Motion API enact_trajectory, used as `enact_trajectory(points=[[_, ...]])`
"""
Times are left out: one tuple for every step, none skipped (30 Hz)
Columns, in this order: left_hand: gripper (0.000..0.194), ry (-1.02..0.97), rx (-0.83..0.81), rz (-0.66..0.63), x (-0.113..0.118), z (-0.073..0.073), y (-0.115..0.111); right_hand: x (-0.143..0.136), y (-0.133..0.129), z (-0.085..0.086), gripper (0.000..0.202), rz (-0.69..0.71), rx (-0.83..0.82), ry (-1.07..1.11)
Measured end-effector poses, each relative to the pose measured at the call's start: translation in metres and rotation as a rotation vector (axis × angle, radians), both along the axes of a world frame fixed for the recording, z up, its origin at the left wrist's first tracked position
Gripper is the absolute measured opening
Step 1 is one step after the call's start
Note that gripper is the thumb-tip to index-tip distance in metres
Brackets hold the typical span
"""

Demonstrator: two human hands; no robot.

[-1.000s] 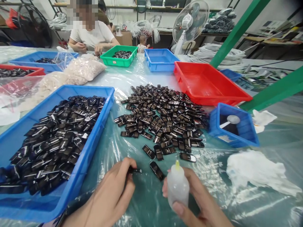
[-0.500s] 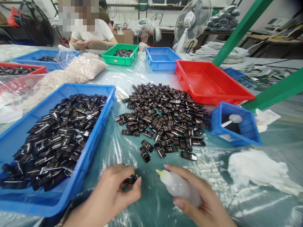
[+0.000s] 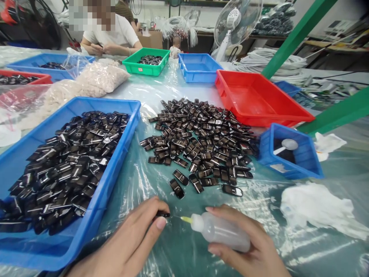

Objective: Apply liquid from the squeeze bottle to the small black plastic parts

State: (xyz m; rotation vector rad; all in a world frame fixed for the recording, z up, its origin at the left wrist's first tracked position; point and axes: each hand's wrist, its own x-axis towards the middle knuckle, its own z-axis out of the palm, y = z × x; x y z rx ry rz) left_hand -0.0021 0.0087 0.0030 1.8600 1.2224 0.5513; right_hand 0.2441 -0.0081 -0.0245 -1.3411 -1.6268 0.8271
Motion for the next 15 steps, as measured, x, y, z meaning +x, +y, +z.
enact_trajectory(points=[[0.018,0.000,0.016,0.004,-0.0011,-0.0016,-0.0014,0.0003,-0.0005,-0.0004,0.043,0.001,0.000,-0.011],[0.019,0.001,0.032,0.010,-0.0018,-0.0031,-0.0024,0.0006,-0.0011,-0.0010,0.044,0.001,0.002,-0.024],[0.019,0.001,0.045,0.012,-0.0023,-0.0040,-0.0029,0.0009,-0.0019,-0.0016,0.044,-0.002,0.006,-0.042],[0.019,0.000,0.052,0.007,-0.0024,-0.0044,-0.0029,0.0013,-0.0027,-0.0022,0.044,-0.008,0.008,-0.063],[0.018,-0.002,0.056,-0.003,-0.0022,-0.0043,-0.0025,0.0016,-0.0032,-0.0027,0.044,-0.011,0.009,-0.084],[0.016,-0.005,0.058,-0.018,-0.0018,-0.0037,-0.0017,0.0020,-0.0035,-0.0029,0.043,-0.013,0.009,-0.102],[0.015,-0.008,0.060,-0.037,-0.0013,-0.0029,-0.0007,0.0024,-0.0034,-0.0027,0.043,-0.013,0.012,-0.117],[0.015,-0.009,0.059,-0.055,-0.0008,-0.0019,0.0001,0.0028,-0.0028,-0.0022,0.043,-0.009,0.018,-0.129],[0.015,-0.005,0.055,-0.061,-0.0004,-0.0010,0.0008,0.0032,-0.0019,-0.0013,0.043,0.003,0.031,-0.134],[0.016,0.002,0.045,-0.060,-0.0001,-0.0003,0.0013,0.0035,-0.0007,-0.0004,0.043,0.030,0.049,-0.136],[0.016,0.009,0.033,-0.057,0.0000,0.0003,0.0015,0.0038,0.0006,0.0005,0.044,0.063,0.070,-0.135],[0.016,0.014,0.020,-0.056,0.0001,0.0007,0.0016,0.0040,0.0017,0.0011,0.044,0.090,0.092,-0.135],[0.016,0.017,0.012,-0.057,0.0000,0.0010,0.0017,0.0040,0.0025,0.0013,0.044,0.105,0.108,-0.137],[0.016,0.019,0.011,-0.060,-0.0001,0.0012,0.0019,0.0041,0.0029,0.0011,0.043,0.108,0.117,-0.141],[0.015,0.019,0.016,-0.069,-0.0002,0.0014,0.0021,0.0041,0.0030,0.0004,0.042,0.100,0.120,-0.148]])
